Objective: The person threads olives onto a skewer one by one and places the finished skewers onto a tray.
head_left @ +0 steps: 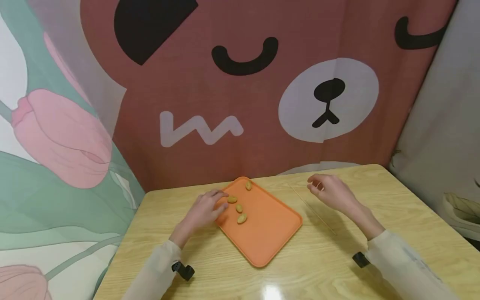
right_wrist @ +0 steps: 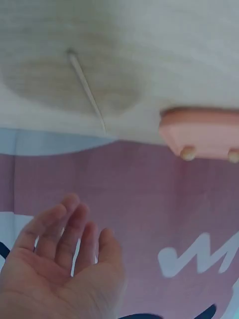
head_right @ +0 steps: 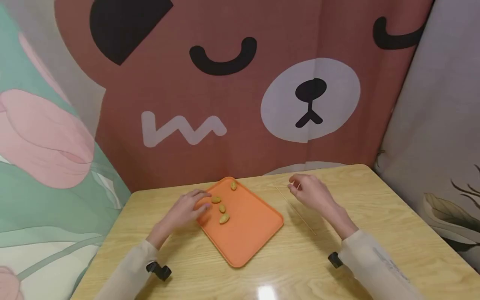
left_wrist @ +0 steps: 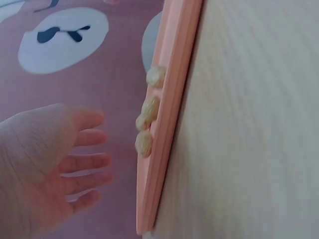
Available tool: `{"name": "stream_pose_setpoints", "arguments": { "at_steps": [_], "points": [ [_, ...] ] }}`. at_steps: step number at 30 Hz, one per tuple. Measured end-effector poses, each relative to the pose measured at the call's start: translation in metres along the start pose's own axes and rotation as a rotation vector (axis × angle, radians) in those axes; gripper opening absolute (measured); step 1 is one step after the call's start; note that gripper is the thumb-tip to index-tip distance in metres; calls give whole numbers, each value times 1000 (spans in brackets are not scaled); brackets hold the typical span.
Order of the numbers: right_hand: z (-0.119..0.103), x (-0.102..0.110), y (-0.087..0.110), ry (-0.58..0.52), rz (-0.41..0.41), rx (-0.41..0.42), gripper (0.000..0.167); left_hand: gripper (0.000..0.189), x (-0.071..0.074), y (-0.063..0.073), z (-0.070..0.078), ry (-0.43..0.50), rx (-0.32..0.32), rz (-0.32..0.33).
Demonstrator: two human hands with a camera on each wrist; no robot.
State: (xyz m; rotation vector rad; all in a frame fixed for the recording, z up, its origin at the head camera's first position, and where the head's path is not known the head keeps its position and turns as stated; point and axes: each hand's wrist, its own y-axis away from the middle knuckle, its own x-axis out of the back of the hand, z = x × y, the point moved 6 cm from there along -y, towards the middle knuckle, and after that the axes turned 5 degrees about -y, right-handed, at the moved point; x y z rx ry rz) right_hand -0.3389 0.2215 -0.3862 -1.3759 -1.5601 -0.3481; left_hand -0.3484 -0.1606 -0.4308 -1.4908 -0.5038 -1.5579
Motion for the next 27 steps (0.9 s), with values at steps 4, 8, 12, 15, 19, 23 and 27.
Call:
{"name": "stream_pose_setpoints", "arguments": {
  "at_steps": [4, 8, 12, 15, 19, 23, 27],
  "points": [
    [-1, -4, 9, 2, 15, 43, 13, 25, -2, 4, 10, 36, 7, 68],
    [4, -11, 16, 9, 2, 52, 11, 18, -7, 6, 20, 69, 3, 69],
    [7, -18, 19, 9, -24, 76, 11, 16, -14, 5, 28, 101, 1, 23],
    [10, -23, 20, 14, -48, 77, 10, 15, -19, 3, 31, 131, 8, -32],
    [13, -28, 19, 9, -68, 52, 7, 19, -26, -1, 32, 152, 28, -89],
    [18, -33, 19, -15, -84, 13, 4, 23, -29, -6, 34, 127, 10, -92],
    [24, -43, 19, -51, -128, -47, 6, 24, -31, -8, 37, 104, -16, -100]
  ]
}}
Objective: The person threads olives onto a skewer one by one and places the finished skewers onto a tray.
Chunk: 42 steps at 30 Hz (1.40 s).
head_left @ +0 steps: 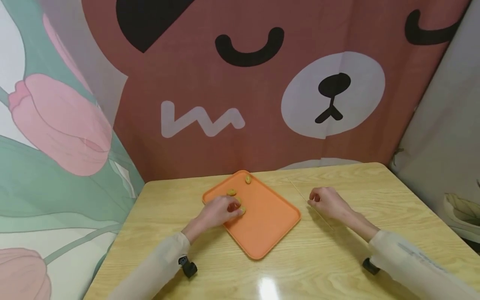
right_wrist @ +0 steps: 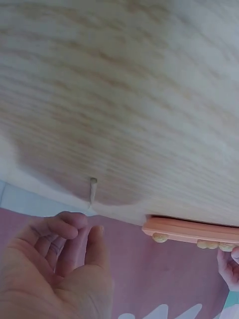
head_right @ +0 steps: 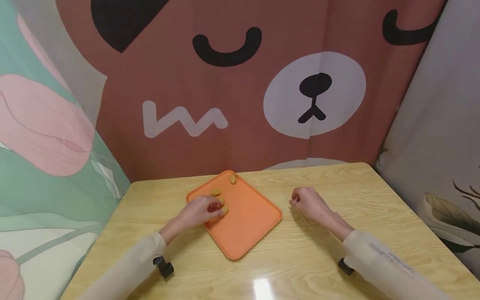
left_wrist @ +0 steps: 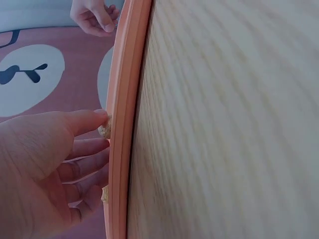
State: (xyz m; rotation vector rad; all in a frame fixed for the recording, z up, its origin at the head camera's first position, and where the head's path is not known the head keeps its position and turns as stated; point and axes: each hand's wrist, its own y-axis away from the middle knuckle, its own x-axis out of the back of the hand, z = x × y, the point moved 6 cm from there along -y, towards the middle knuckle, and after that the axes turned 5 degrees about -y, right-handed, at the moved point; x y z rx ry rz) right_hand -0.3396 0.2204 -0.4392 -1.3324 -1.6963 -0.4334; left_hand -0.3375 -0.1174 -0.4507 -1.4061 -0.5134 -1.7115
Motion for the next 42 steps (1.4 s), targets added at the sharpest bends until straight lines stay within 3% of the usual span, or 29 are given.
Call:
{"name": "stream_pose_setpoints", "arguments": {
  "at_steps": [14, 31, 42],
  "points": [
    [6, -10, 1, -11, -34, -104, 8, 16, 0, -1, 6, 16, -62, -4],
    [9, -14, -3, -10, -67, -124, 5, 14, 1, -4, 4, 8, -49, 0],
    [3, -9, -4, -36, -39, -136, 6, 14, 8, -4, 0, 76, -23, 26]
  ]
}}
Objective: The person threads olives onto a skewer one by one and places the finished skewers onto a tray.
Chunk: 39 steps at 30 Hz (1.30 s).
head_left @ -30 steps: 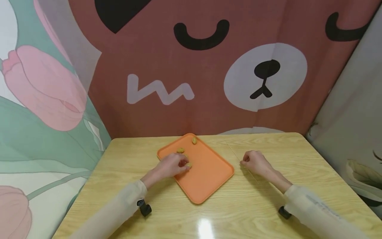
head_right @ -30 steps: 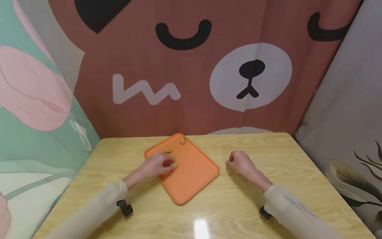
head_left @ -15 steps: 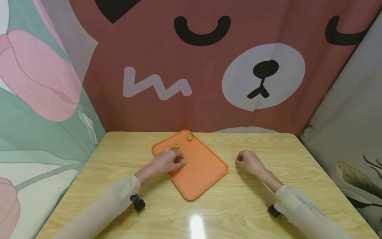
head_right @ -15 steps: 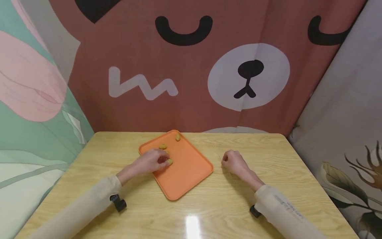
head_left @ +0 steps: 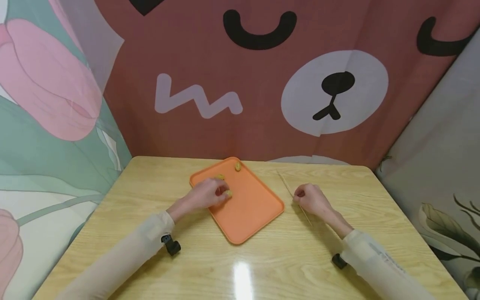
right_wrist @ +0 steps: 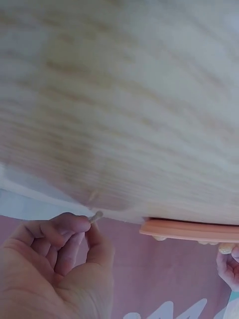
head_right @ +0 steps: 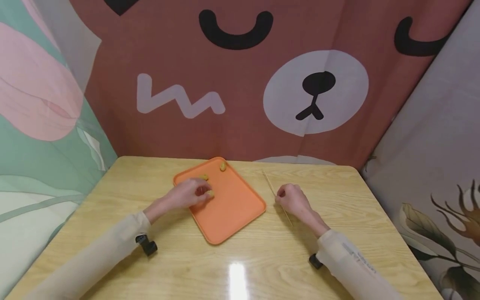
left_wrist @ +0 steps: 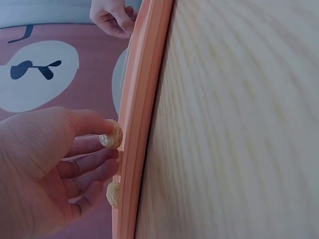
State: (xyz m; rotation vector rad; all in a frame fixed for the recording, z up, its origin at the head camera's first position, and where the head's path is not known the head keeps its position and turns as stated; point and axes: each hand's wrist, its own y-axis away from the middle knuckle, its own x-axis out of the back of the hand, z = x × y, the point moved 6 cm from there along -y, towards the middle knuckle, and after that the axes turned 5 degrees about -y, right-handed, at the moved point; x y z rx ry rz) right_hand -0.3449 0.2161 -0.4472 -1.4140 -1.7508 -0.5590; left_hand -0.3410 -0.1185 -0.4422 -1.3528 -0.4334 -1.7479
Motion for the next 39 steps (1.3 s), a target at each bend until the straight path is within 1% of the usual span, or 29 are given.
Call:
{"name": "stream_pose_setpoints", "arguments": {
  "at_steps": [4, 10, 16, 19, 22, 24, 26, 30, 33, 36, 39],
  "points": [
    [-5, 4, 2, -20, 31, 0, 8, 13, 3, 1, -1, 22, 6, 17],
    [-11, 13, 2, -67, 118, 22, 10, 15, 8, 0, -1, 39, -2, 60],
    [-15, 18, 7, -101, 150, 12, 13, 17, 10, -1, 0, 63, -23, 76],
    [-15, 20, 11, -122, 170, 9, 13, 19, 10, -1, 0, 80, -24, 80],
    [-16, 23, 14, -148, 193, 28, 13, 20, 10, -1, -1, 105, -13, 91],
    [-18, 24, 15, -171, 199, 61, 13, 21, 10, -1, -1, 131, -7, 106],
    [-22, 24, 16, -204, 187, 113, 12, 22, 11, -1, -1, 164, -3, 126],
    [-34, 20, 19, -257, 124, 258, 10, 24, 15, -1, -2, 230, 5, 168],
    [-42, 17, 23, -286, 90, 338, 10, 25, 16, -1, -5, 265, 20, 178],
    [-49, 16, 26, -294, 78, 369, 11, 25, 16, 0, -7, 298, 23, 174],
    [-55, 17, 30, -271, 76, 389, 11, 26, 14, 1, -9, 336, 23, 172]
  ]
}}
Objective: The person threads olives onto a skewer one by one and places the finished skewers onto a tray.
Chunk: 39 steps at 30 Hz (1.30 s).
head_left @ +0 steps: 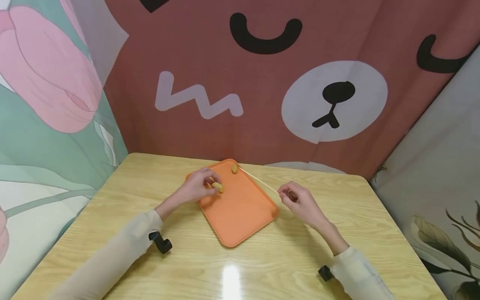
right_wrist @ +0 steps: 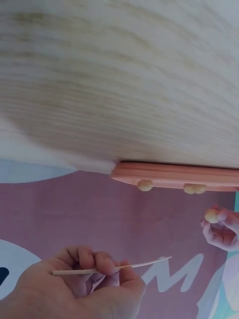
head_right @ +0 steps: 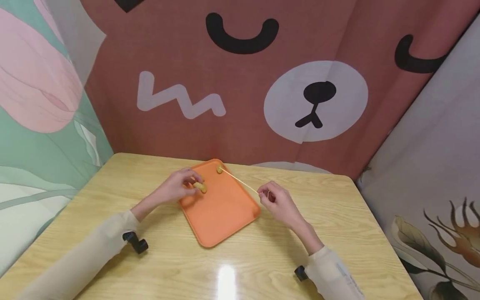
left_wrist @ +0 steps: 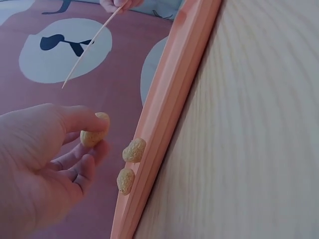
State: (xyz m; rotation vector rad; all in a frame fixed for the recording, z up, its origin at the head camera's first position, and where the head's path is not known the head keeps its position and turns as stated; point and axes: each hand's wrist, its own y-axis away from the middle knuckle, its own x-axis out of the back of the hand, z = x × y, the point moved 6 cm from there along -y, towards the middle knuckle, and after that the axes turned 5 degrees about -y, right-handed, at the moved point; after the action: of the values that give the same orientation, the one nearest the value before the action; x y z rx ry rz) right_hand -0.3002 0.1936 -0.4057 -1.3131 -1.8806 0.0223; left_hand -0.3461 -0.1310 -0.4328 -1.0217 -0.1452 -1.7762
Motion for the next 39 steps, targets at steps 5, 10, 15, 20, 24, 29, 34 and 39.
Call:
{"name": "stream_pose_setpoints", "arguments": {
  "at_steps": [5, 10, 15, 20, 24, 29, 34, 39],
  "points": [
    [-5, -3, 1, -1, -39, 33, 15, 27, -1, 1, -3, 90, 38, -26],
    [-6, -8, 2, -53, -105, 49, 30, 27, -3, 0, -4, 188, 91, -51],
    [-10, -9, 3, -70, -152, 84, 27, 28, -6, -1, -2, 320, 150, -60],
    [-16, -9, 2, -40, -125, 142, 21, 30, -6, -1, 0, 430, 162, -54],
    [-21, -8, 2, -26, -75, 171, 20, 30, -4, 1, 1, 460, 169, -48],
    [-23, -7, 1, -33, -69, 169, 22, 32, -3, 2, 3, 459, 192, -19],
    [-24, -7, 2, -34, -79, 186, 23, 35, -3, 2, 1, 486, 206, -4],
    [-26, -6, 3, -35, -82, 199, 24, 31, -2, 2, -1, 502, 220, 15]
  ]
}}
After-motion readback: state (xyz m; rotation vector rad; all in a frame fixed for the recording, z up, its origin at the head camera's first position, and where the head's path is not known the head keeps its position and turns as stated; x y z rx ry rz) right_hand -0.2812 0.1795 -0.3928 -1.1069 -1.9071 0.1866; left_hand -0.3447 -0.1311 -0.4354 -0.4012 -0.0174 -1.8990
